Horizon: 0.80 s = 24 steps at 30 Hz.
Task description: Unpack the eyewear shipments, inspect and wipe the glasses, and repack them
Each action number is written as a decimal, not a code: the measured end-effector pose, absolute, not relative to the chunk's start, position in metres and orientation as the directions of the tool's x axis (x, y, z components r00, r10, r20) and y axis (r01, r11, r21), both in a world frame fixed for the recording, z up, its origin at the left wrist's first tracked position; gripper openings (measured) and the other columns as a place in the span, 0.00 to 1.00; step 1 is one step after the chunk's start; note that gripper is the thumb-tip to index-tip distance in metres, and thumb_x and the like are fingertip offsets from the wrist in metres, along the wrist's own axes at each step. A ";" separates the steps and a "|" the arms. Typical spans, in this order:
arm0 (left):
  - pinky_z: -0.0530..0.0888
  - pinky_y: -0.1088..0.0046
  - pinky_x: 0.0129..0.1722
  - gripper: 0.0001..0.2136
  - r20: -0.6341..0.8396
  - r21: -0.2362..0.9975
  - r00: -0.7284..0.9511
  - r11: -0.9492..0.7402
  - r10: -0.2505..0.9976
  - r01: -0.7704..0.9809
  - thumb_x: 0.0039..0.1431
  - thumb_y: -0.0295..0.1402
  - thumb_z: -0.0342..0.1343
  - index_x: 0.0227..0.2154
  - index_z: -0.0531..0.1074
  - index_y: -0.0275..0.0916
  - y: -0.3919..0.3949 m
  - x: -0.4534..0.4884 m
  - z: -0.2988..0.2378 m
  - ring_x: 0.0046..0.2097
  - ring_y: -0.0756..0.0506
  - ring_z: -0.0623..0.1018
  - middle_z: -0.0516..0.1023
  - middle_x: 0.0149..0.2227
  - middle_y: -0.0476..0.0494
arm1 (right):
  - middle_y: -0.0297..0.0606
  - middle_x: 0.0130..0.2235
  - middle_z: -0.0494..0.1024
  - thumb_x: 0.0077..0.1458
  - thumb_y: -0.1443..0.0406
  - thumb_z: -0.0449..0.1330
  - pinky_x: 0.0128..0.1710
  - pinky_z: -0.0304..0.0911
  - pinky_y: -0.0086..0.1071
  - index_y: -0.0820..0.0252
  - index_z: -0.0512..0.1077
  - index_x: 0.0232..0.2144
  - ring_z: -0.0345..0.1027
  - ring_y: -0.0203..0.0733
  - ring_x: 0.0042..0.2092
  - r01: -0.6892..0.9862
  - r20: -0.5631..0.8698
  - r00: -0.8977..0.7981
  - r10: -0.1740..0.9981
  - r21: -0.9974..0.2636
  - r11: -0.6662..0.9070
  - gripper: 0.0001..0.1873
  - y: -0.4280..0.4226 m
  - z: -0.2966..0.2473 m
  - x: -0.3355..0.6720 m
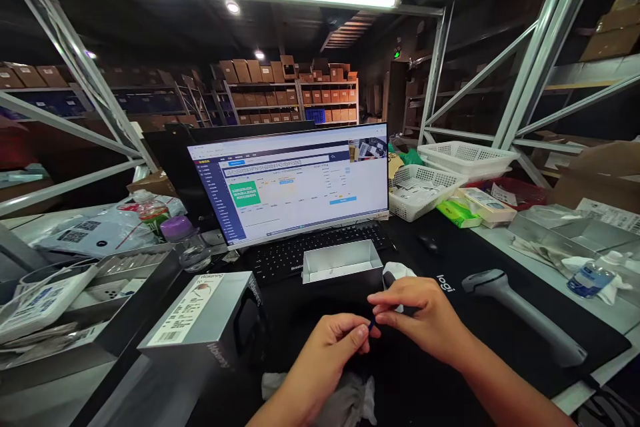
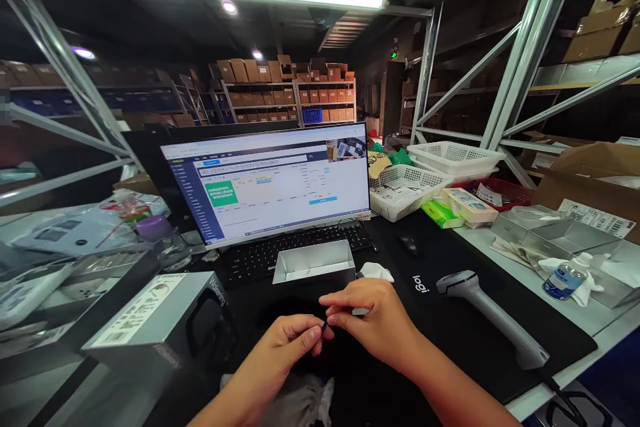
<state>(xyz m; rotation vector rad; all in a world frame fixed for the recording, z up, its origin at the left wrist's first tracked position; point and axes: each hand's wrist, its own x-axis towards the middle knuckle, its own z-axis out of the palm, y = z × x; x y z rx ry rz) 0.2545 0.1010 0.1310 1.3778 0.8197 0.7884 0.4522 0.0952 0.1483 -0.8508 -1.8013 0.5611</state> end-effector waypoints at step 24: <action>0.57 0.74 0.30 0.12 -0.217 0.974 0.736 0.195 0.641 0.118 0.55 0.38 0.63 0.36 0.75 0.34 0.111 0.219 0.143 0.26 0.52 0.62 0.67 0.23 0.51 | 0.34 0.36 0.79 0.70 0.71 0.46 0.59 0.52 0.37 0.57 0.70 0.49 0.72 0.37 0.48 0.486 0.469 -0.773 0.428 0.003 0.874 0.15 0.075 0.141 0.427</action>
